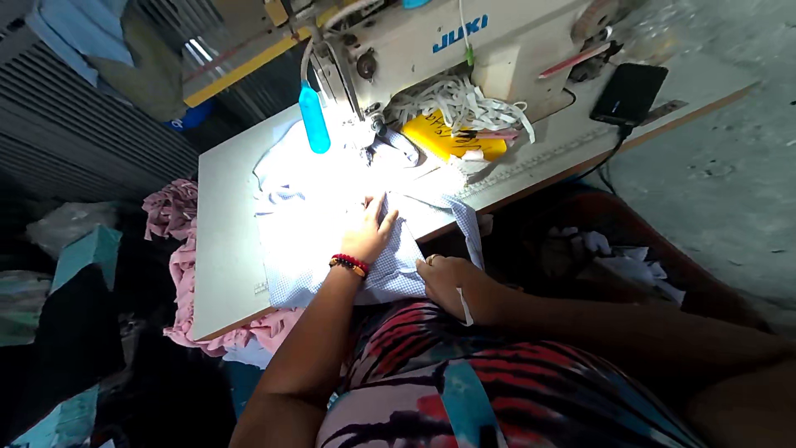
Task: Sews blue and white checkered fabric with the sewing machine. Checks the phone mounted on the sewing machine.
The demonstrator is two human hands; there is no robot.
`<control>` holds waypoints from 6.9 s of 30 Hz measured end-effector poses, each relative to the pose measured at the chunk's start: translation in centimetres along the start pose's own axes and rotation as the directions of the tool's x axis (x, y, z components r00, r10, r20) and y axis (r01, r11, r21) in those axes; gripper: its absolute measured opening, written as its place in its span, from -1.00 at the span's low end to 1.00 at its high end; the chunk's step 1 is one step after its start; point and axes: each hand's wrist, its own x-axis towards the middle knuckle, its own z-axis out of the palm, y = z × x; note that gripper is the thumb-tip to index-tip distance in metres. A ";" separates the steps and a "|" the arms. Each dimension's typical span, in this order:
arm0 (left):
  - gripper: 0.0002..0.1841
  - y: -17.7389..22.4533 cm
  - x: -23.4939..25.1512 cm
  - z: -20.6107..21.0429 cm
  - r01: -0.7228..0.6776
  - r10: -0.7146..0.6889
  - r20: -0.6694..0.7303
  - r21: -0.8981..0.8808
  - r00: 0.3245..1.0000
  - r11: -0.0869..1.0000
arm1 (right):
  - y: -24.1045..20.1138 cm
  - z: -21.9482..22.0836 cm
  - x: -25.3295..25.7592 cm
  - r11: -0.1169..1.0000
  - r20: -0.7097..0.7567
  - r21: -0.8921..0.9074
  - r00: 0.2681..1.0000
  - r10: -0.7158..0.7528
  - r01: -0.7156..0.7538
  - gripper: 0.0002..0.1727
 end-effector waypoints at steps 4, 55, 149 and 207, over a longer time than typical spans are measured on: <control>-0.36 0.0 0.4 0.3 0.010 -0.011 0.013 0.082 1.000 0.997 | 0.6 0.5 0.2 0.999 -0.066 -0.018 0.997 -0.030 0.029 -0.58; -0.61 -3.4 5.1 -1.1 -0.260 0.264 0.030 0.296 0.964 0.919 | 1.1 -5.2 11.5 0.998 -0.332 -0.047 0.943 0.020 -0.037 -0.64; -0.41 -1.1 0.4 -0.2 -0.082 0.079 0.071 0.045 0.994 0.996 | 2.2 0.4 4.9 0.985 -0.448 -0.158 0.884 -0.134 0.069 -0.71; -0.73 0.3 -1.9 -0.7 -0.185 0.141 -0.244 -0.170 0.959 0.968 | 6.3 0.7 4.9 0.992 -0.731 0.120 0.681 0.055 0.048 -0.48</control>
